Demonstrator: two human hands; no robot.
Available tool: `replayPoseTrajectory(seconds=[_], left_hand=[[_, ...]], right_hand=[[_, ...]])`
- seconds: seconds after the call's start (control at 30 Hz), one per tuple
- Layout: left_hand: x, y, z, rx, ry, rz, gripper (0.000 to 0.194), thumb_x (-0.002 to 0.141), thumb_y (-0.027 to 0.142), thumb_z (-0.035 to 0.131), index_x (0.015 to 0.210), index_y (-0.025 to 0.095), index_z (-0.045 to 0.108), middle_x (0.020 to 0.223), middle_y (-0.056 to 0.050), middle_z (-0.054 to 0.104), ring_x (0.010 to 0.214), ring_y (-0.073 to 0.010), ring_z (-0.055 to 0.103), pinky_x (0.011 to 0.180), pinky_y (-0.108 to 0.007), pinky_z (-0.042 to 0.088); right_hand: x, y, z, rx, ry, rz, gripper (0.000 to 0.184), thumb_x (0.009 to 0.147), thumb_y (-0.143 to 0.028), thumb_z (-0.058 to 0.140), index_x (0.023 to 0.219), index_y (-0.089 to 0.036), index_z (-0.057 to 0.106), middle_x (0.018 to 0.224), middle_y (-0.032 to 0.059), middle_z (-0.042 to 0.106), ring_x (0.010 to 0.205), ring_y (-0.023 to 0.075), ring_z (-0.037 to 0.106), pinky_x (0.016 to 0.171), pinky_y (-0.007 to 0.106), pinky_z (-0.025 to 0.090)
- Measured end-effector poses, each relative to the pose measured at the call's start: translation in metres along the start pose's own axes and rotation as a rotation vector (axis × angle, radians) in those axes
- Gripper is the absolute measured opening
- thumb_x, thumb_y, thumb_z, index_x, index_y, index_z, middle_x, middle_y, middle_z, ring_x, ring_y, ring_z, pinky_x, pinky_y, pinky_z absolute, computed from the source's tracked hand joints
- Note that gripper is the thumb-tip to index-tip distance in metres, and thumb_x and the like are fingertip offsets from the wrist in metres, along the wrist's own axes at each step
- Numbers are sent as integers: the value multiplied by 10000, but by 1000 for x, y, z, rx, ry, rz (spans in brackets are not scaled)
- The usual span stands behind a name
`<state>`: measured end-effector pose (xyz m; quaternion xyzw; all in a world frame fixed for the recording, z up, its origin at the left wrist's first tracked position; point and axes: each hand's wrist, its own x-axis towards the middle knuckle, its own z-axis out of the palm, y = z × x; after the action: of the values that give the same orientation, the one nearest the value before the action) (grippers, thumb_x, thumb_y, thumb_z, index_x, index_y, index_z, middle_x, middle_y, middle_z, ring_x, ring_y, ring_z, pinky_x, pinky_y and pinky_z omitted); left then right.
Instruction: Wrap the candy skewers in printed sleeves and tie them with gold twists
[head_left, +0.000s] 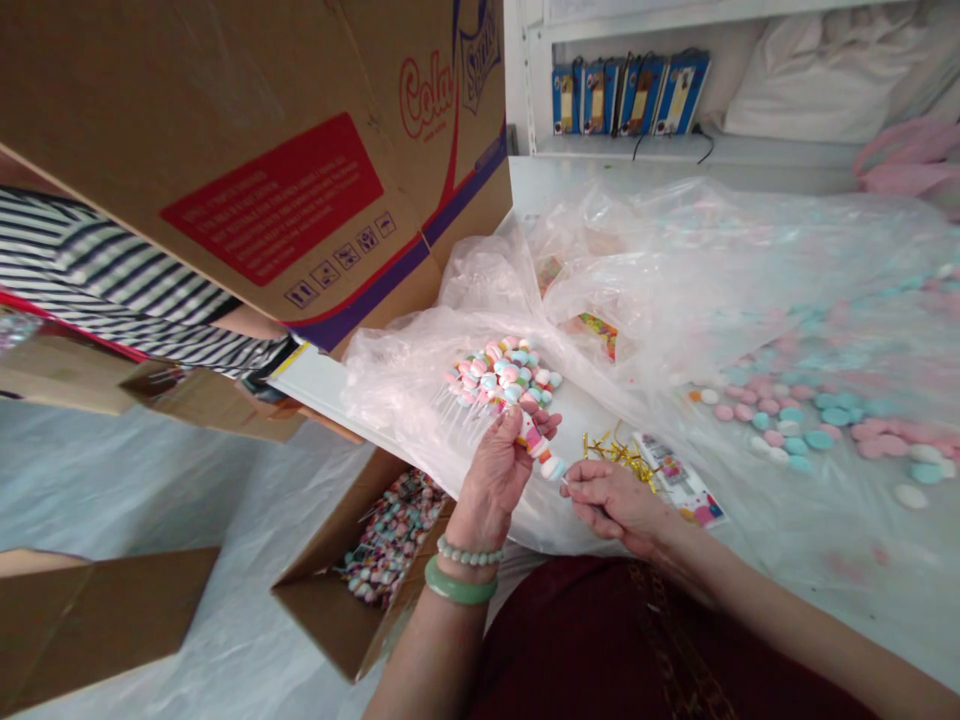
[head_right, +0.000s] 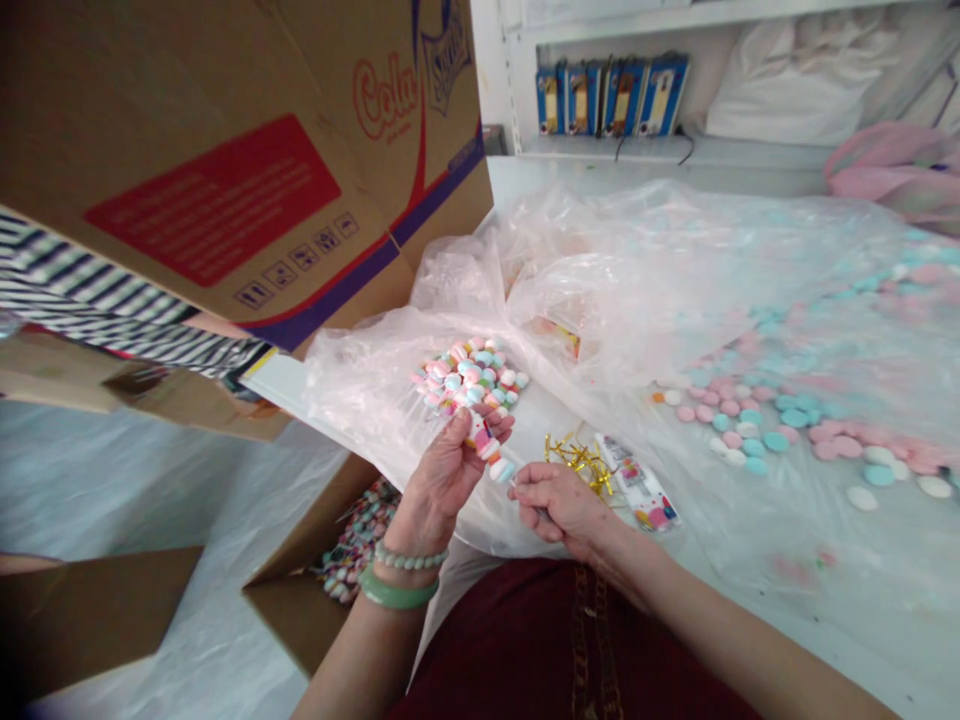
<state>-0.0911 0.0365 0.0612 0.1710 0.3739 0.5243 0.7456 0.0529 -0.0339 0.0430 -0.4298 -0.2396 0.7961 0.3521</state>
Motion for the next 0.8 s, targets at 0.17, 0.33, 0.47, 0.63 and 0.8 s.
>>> replayPoseTrajectory(seconds=[0.17, 0.33, 0.47, 0.63, 0.8], left_hand=[[0, 2, -3, -31, 50, -87, 157, 836, 282, 641, 854, 127, 658, 794, -59, 682, 765, -189, 678, 853, -388, 540], [4, 10, -18, -63, 82, -217, 138, 859, 221, 591, 864, 99, 655, 807, -92, 681, 787, -200, 677, 789, -349, 555], [4, 15, -21, -99, 35, -132, 105, 821, 130, 605, 905, 105, 663, 836, -72, 675, 812, -186, 666, 792, -323, 546], [1, 16, -16, -112, -135, -43, 147, 797, 244, 682, 891, 132, 663, 839, -49, 658, 839, -170, 647, 886, -345, 513], [1, 11, -17, -89, -176, 55, 298, 708, 315, 774, 945, 174, 664, 927, -36, 666, 911, -173, 643, 937, -344, 479]], right_hand=[[-2, 0, 5, -24, -19, -43, 211, 711, -325, 653, 768, -138, 572, 445, -57, 540, 259, 13, 254, 299, 178, 83], [-4, 1, -6, 22, -46, -62, 213, 733, -315, 664, 792, -124, 592, 433, -73, 503, 269, 6, 228, 305, 173, 84], [2, 1, -17, 165, -145, 43, 195, 721, -264, 693, 805, -129, 580, 425, -102, 459, 271, 0, 188, 305, 165, 89], [9, 0, -29, 393, -375, 235, 138, 772, -201, 661, 810, -135, 546, 467, -114, 431, 289, -9, 128, 305, 143, 102], [8, -2, -31, 500, -457, 366, 100, 903, -188, 516, 822, -128, 519, 489, -111, 421, 296, -8, 64, 305, 133, 103]])
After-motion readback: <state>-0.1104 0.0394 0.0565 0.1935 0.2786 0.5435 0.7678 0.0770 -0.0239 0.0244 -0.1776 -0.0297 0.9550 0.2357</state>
